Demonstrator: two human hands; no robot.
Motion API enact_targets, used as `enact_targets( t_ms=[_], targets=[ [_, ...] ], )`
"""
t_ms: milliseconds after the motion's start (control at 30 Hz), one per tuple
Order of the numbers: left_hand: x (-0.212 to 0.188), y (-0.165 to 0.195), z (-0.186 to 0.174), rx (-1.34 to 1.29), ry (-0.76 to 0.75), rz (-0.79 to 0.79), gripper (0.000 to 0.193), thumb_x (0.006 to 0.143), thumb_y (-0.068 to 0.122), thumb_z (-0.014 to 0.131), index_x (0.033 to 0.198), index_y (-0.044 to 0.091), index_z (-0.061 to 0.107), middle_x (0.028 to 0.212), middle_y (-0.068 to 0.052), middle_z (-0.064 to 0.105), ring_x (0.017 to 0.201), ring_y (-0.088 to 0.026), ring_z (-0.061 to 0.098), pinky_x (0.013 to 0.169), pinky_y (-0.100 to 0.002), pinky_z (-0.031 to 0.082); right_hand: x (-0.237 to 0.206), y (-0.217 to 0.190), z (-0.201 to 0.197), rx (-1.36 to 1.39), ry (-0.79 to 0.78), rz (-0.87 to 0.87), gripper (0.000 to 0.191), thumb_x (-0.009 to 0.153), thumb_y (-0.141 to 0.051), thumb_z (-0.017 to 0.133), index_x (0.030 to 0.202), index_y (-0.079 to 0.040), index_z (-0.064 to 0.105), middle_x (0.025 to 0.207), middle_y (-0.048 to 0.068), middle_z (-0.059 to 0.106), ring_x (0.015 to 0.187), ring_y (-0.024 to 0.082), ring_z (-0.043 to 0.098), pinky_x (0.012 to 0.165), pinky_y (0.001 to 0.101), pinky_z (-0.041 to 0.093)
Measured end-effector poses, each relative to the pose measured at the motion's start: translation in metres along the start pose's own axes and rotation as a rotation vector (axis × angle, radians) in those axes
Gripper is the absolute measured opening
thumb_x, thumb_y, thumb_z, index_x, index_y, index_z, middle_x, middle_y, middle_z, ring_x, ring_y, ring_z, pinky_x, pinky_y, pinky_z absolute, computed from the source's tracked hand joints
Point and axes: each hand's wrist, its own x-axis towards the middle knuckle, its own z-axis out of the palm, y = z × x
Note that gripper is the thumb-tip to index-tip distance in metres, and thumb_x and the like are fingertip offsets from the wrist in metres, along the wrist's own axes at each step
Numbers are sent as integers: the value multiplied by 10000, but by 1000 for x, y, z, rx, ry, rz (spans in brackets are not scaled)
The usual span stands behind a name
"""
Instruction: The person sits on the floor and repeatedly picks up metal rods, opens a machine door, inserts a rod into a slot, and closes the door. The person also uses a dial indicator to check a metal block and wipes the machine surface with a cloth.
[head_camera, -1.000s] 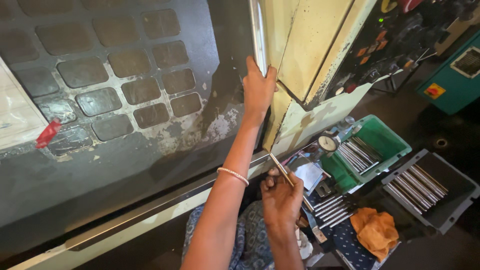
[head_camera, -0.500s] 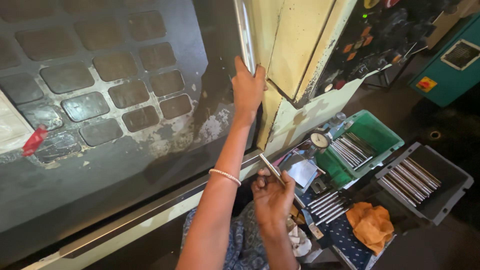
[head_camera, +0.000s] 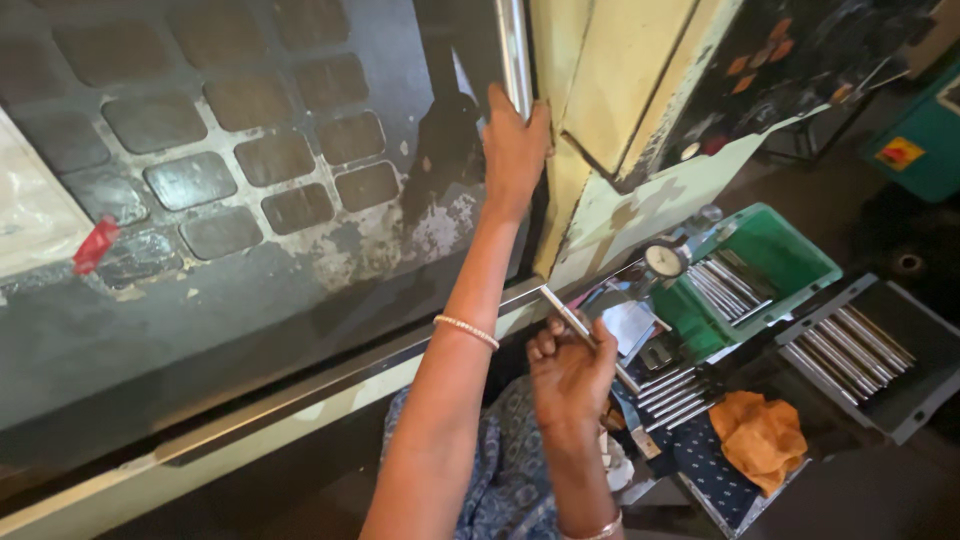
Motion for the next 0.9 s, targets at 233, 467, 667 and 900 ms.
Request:
enact_targets(
  t_ms=[233, 467, 667, 900],
  targets=[
    [-2, -12, -41, 45, 47, 74, 318, 915, 172, 644, 1122, -33, 517, 756, -134, 713, 571, -219, 752, 533, -357, 595, -10, -2, 10, -141, 13, 10, 272, 996, -364, 515, 1023, -116, 624, 832, 56, 554, 676, 175, 460, 651, 328, 387],
    [-15, 3, -123, 45, 54, 11, 379, 938, 193, 644, 1200, -51, 519, 725, -123, 693, 507, -185, 704, 482, -336, 600, -9, 4, 18, -138, -47, 89, 266, 1008, -371, 527, 1007, -115, 598, 776, 31, 491, 643, 150, 427, 627, 314, 360],
    [-33, 26, -203, 95, 110, 9, 308, 956, 178, 663, 1161, -34, 574, 712, -79, 648, 489, -145, 644, 448, -325, 554, 0, 24, 21, -186, -65, 145, 267, 1016, -379, 532, 1014, -117, 584, 792, 33, 503, 663, 151, 439, 642, 315, 364],
    [-45, 47, -301, 73, 136, -24, 358, 977, 253, 717, 1088, -46, 555, 689, -38, 596, 452, -119, 573, 417, -313, 540, 17, 62, 29, -268, -163, 210, 346, 1038, -447, 522, 1006, -108, 584, 790, 50, 524, 648, 166, 447, 613, 328, 360]
  ],
)
